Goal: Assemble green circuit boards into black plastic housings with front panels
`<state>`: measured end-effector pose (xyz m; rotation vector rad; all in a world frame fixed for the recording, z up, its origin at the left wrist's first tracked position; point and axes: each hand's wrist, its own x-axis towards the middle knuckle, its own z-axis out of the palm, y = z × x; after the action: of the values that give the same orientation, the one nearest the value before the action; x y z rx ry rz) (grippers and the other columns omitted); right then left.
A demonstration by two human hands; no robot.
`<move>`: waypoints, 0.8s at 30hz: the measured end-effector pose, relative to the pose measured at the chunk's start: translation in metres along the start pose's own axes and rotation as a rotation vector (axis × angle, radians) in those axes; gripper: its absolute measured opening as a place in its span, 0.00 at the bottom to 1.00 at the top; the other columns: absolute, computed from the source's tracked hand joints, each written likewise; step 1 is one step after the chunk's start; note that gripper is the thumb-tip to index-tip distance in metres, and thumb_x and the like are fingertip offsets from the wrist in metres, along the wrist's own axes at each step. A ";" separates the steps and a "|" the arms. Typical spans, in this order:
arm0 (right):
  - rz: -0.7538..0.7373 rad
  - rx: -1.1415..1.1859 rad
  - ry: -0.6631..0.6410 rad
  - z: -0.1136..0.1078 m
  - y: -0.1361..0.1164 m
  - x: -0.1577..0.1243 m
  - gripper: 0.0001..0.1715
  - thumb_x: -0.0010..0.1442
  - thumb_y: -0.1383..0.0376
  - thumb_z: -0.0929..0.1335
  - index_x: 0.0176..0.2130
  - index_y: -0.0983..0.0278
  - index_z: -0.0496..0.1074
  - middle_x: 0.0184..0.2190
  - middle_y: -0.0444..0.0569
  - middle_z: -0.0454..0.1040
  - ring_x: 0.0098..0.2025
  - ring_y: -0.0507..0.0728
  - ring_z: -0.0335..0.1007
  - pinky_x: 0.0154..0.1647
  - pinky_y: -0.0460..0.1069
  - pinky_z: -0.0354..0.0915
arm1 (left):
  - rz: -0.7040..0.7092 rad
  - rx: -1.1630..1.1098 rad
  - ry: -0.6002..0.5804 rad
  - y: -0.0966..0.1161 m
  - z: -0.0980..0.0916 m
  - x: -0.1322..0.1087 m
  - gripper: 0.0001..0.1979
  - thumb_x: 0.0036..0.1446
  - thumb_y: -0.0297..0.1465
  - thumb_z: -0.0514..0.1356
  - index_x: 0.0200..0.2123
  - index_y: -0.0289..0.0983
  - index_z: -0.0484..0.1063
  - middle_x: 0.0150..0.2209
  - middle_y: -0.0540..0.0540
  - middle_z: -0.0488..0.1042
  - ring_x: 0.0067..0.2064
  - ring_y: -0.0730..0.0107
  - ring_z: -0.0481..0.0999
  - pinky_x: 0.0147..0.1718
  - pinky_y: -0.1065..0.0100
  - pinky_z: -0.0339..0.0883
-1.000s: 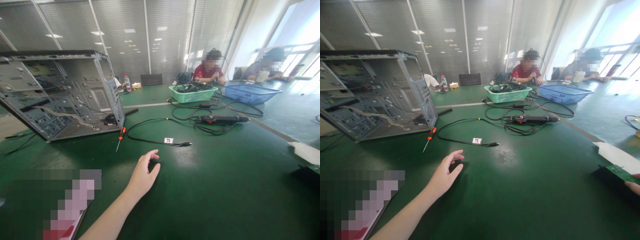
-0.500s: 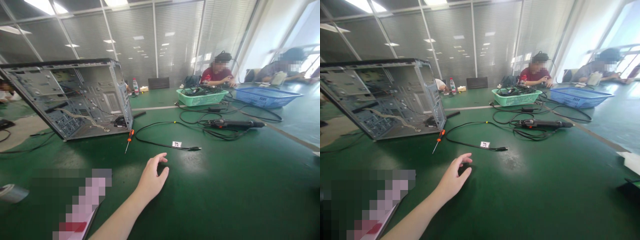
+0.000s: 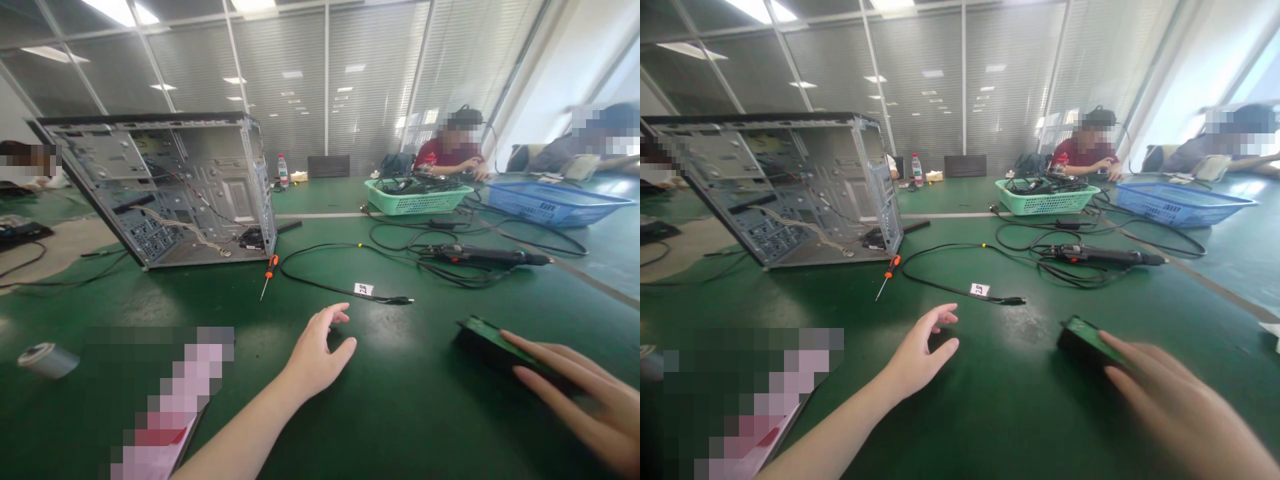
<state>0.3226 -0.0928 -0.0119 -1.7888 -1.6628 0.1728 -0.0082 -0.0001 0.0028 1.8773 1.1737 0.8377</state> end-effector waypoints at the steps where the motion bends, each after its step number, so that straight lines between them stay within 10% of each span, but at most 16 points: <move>1: -0.042 0.000 -0.079 0.012 -0.018 0.008 0.31 0.56 0.41 0.62 0.53 0.52 0.68 0.47 0.53 0.68 0.44 0.66 0.67 0.41 0.61 0.65 | 0.011 -0.027 -0.019 0.001 0.000 -0.001 0.28 0.52 0.28 0.58 0.57 0.40 0.59 0.52 0.42 0.69 0.53 0.57 0.67 0.51 0.54 0.62; 5: -0.171 0.156 -0.273 0.062 -0.106 0.036 0.23 0.61 0.51 0.60 0.52 0.55 0.66 0.50 0.48 0.65 0.50 0.61 0.64 0.47 0.56 0.65 | 0.063 -0.139 -0.041 -0.001 0.000 -0.003 0.40 0.51 0.28 0.62 0.63 0.44 0.47 0.59 0.40 0.60 0.58 0.55 0.62 0.54 0.52 0.59; 9: -0.187 0.256 -0.328 0.085 -0.154 0.046 0.20 0.58 0.55 0.60 0.48 0.60 0.65 0.46 0.49 0.67 0.45 0.60 0.65 0.43 0.55 0.65 | 0.091 -0.233 0.026 -0.005 -0.002 0.000 0.31 0.51 0.28 0.62 0.58 0.42 0.55 0.54 0.42 0.65 0.53 0.58 0.68 0.51 0.57 0.62; 16: -0.143 0.480 -0.259 0.094 -0.130 0.044 0.22 0.57 0.54 0.64 0.48 0.62 0.57 0.45 0.51 0.65 0.46 0.58 0.65 0.44 0.53 0.68 | 0.088 -0.179 0.144 -0.005 -0.001 0.002 0.22 0.47 0.27 0.65 0.44 0.42 0.60 0.39 0.50 0.68 0.40 0.65 0.71 0.38 0.66 0.65; 24: -0.542 0.193 -0.089 0.089 -0.124 0.046 0.14 0.63 0.63 0.61 0.49 0.60 0.56 0.54 0.53 0.57 0.54 0.60 0.59 0.50 0.57 0.65 | 0.362 0.081 0.281 0.000 -0.005 0.001 0.19 0.46 0.24 0.65 0.35 0.41 0.56 0.40 0.49 0.64 0.43 0.65 0.68 0.41 0.65 0.63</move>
<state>0.1802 -0.0225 0.0047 -1.1544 -2.0530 0.1630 -0.0124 0.0023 0.0055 2.1250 1.0566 1.3042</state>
